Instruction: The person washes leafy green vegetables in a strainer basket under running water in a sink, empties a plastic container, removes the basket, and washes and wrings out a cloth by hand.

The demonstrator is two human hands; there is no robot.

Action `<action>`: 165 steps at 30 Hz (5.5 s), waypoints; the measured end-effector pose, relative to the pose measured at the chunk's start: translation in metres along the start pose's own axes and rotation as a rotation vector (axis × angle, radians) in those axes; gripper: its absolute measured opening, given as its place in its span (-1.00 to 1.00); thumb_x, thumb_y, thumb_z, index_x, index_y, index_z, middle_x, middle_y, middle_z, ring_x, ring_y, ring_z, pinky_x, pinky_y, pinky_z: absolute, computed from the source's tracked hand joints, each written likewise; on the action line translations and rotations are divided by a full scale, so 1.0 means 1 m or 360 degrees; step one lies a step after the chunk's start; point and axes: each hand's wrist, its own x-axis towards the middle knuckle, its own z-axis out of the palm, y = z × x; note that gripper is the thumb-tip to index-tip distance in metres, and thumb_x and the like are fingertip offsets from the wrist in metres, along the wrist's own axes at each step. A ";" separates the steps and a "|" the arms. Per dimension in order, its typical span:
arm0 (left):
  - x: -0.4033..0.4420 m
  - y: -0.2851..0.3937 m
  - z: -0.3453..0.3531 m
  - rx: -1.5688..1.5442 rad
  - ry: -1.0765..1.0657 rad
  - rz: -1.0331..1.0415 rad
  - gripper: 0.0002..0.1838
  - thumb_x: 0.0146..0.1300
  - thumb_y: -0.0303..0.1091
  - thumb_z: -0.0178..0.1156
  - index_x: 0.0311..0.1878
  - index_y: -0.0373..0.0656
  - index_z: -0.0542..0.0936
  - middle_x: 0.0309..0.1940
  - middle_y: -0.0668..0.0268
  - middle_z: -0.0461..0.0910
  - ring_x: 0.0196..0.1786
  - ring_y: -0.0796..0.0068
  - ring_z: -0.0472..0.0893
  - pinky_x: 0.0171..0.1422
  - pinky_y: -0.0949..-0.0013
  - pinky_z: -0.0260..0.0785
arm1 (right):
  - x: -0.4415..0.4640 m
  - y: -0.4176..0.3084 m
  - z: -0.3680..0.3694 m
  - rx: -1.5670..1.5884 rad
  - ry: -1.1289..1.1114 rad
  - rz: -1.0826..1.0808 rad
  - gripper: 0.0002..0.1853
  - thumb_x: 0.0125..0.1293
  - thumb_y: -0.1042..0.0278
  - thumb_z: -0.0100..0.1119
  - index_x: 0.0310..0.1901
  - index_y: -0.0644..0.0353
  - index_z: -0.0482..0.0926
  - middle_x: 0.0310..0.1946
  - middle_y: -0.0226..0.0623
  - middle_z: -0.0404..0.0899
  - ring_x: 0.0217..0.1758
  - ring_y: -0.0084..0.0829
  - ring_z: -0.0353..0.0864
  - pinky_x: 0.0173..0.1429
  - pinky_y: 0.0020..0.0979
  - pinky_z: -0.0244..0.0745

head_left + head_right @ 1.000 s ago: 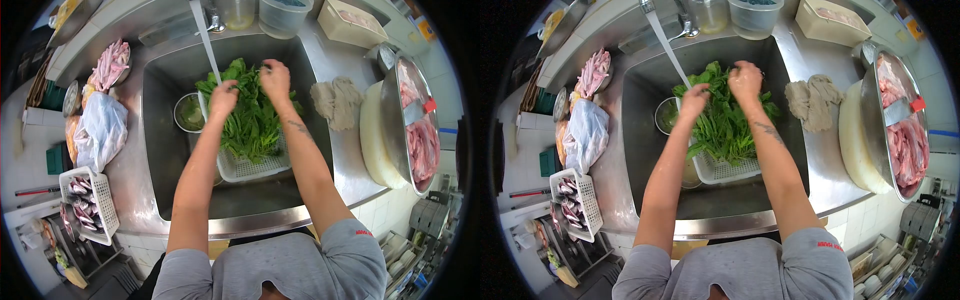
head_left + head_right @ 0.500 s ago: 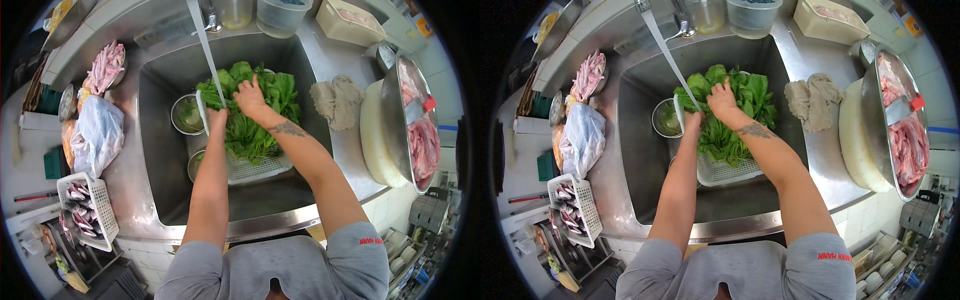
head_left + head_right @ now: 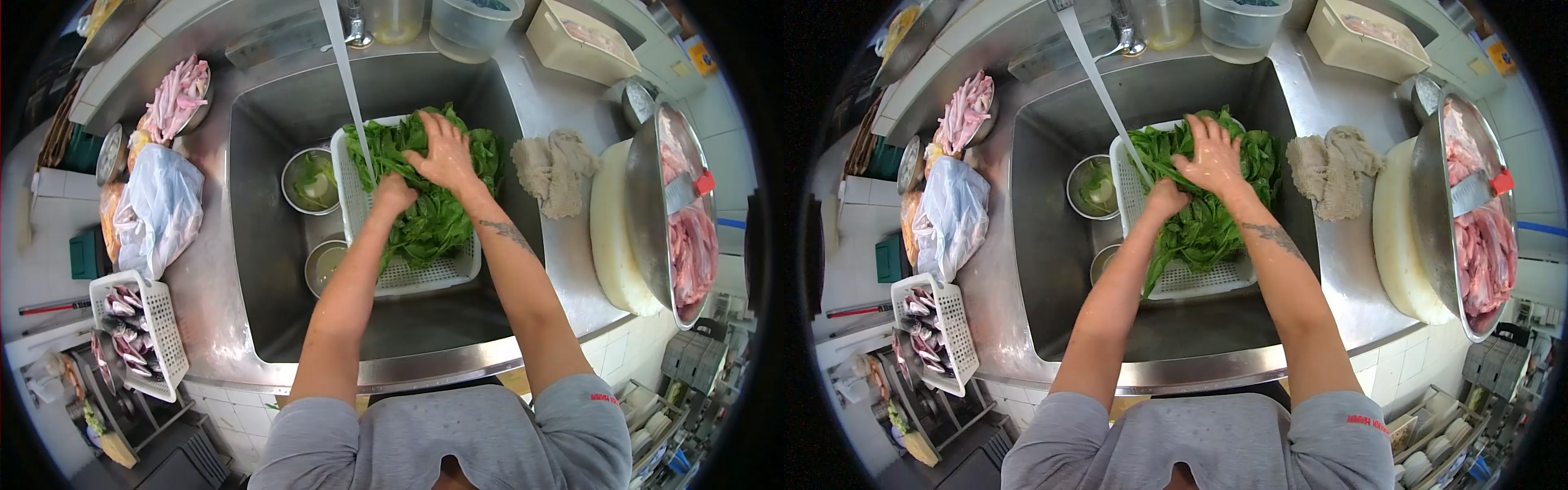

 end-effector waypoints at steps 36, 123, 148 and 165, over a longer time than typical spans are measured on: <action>0.056 -0.054 -0.007 -0.1613 -0.0106 -0.0135 -0.30 -0.01 -0.22 0.26 0.18 -0.31 0.27 0.07 0.08 0.41 -0.03 0.28 0.49 -0.06 0.24 0.37 | -0.045 0.023 0.004 0.0202 0.0117 -0.0611 -0.75 -0.28 0.48 0.09 -0.41 0.19 0.48 -0.22 -0.22 0.35 0.05 -0.17 0.27 0.21 -0.09 0.10; -0.031 -0.054 -0.075 0.0380 0.0653 0.0029 -0.68 -0.02 -0.46 0.06 -0.14 -0.38 0.45 -0.33 -0.20 0.52 -0.26 0.05 0.61 -0.27 0.10 0.45 | -0.107 0.045 0.040 0.0562 -0.0817 0.0763 -0.21 0.18 0.30 0.16 0.30 0.46 -0.06 0.23 0.18 0.15 0.29 0.00 0.19 0.29 -0.20 0.23; -0.022 0.043 -0.145 -0.1503 0.0598 0.0064 -0.85 0.11 -0.54 -0.07 -0.29 -0.31 0.48 -0.52 0.20 0.50 -0.51 0.40 0.52 -0.49 0.37 0.45 | -0.053 0.000 0.055 0.0698 -0.0362 0.0838 -0.12 0.00 0.14 0.27 0.35 -0.10 0.00 0.30 0.01 -0.01 0.35 0.11 -0.09 0.32 0.00 0.06; -0.028 0.058 -0.155 -0.1894 0.0292 0.0174 -0.92 0.18 -0.48 0.02 -0.37 -0.27 0.47 -0.56 0.27 0.48 -0.58 0.48 0.42 -0.53 0.42 0.29 | 0.022 -0.059 0.013 -0.0275 -0.0520 -0.0176 -0.35 -0.02 0.31 0.27 0.17 0.09 0.29 0.16 -0.13 0.19 0.20 -0.04 0.25 0.07 -0.21 0.34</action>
